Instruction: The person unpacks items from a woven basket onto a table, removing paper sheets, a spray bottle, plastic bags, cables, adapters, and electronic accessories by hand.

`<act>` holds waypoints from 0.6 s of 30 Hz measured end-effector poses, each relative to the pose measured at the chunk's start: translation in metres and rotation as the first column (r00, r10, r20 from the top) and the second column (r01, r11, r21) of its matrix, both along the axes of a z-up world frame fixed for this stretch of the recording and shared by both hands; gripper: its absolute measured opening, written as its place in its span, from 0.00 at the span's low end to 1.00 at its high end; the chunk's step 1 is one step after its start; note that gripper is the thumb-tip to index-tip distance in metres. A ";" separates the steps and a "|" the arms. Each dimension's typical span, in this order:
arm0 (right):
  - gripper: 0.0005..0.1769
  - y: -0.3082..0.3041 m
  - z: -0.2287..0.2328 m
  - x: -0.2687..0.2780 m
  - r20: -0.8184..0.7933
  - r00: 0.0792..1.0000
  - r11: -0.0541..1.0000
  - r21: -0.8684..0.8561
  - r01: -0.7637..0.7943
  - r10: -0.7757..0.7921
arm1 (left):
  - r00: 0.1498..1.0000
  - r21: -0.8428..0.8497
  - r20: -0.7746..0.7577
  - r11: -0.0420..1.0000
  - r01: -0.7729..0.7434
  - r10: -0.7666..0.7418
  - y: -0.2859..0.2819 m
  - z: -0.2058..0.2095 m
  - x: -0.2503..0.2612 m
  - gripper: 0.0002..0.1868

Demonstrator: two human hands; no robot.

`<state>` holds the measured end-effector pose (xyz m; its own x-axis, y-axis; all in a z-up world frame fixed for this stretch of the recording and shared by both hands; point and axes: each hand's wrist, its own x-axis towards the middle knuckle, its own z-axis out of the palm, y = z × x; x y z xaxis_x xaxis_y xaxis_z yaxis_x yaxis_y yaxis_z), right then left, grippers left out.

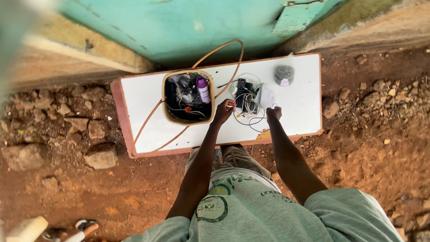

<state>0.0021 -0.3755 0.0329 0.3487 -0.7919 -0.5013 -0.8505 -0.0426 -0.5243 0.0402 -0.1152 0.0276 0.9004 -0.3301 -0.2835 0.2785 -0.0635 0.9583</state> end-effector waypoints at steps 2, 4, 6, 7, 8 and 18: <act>0.25 0.022 -0.003 0.004 0.030 0.992 0.984 -0.134 -0.117 0.122 | 0.999 0.011 -0.015 0.999 -0.052 0.052 0.024 0.002 -0.004 0.10; 0.28 0.057 0.002 0.008 0.023 0.939 0.837 -0.462 -0.293 0.342 | 0.994 0.024 -0.031 0.995 -0.101 0.102 0.054 0.003 -0.008 0.09; 0.24 0.107 0.021 0.021 0.106 0.813 0.666 -0.637 -0.387 0.573 | 0.984 -0.012 -0.029 0.985 -0.174 0.173 0.085 0.003 -0.008 0.10; 0.23 0.134 0.029 0.023 0.134 0.766 0.631 -0.663 -0.402 0.629 | 0.981 -0.010 -0.027 0.982 -0.190 0.190 0.100 0.003 -0.012 0.10; 0.22 0.160 0.034 0.026 0.162 0.714 0.594 -0.692 -0.410 0.681 | 0.971 0.075 -0.019 0.969 -0.236 0.238 0.114 0.005 -0.015 0.08; 0.18 0.311 0.020 0.056 0.155 0.153 0.214 -0.569 -0.794 0.976 | 0.929 0.287 0.083 0.884 -0.370 0.362 0.204 0.000 -0.044 0.07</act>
<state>0.0580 -0.0645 0.0524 0.9770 0.1887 0.0994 0.2125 -0.8204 -0.5308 -0.0038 0.0892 0.0279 0.9494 0.1182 -0.2909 0.3116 -0.2402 0.9193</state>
